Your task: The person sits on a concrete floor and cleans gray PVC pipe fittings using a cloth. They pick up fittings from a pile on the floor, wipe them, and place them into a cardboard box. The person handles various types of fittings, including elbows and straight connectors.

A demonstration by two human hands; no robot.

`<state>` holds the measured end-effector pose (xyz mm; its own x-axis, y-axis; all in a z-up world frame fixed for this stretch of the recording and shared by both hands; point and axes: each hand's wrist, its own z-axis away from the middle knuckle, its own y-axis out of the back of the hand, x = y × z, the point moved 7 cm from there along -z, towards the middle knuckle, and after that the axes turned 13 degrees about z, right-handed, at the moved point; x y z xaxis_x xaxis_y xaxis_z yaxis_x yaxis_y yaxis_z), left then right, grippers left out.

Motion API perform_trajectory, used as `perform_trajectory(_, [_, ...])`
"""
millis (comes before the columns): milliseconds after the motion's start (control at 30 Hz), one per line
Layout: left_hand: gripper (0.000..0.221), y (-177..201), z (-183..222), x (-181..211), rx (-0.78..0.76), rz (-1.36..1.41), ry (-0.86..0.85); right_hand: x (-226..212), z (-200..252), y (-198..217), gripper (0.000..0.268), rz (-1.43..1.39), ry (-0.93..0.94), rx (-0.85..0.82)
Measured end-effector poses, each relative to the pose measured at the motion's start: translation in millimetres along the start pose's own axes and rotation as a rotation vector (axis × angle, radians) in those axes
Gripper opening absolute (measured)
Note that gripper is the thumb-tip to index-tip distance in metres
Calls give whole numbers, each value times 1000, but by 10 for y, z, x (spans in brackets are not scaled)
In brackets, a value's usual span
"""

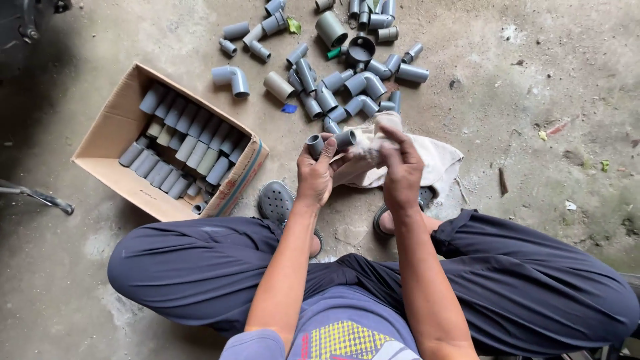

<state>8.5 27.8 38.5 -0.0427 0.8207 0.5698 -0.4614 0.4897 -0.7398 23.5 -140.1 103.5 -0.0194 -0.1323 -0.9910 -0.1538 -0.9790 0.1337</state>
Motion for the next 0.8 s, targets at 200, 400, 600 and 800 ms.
perform_trajectory(200, [16,75,-17,-124,5,-15,138,-144,56,-267,32,139,186,-139])
perform_trajectory(400, [57,117,-97,62,-433,-532,-94,34,143,-248,43,231,238,-156])
perform_trajectory(600, [35,291,-79,-30,-61,-882,-8,222,188,-221,25,148,230,-265])
perform_trajectory(800, [31,100,-198,1876,-239,-893,-445,587,115,38,26,104,63,-202])
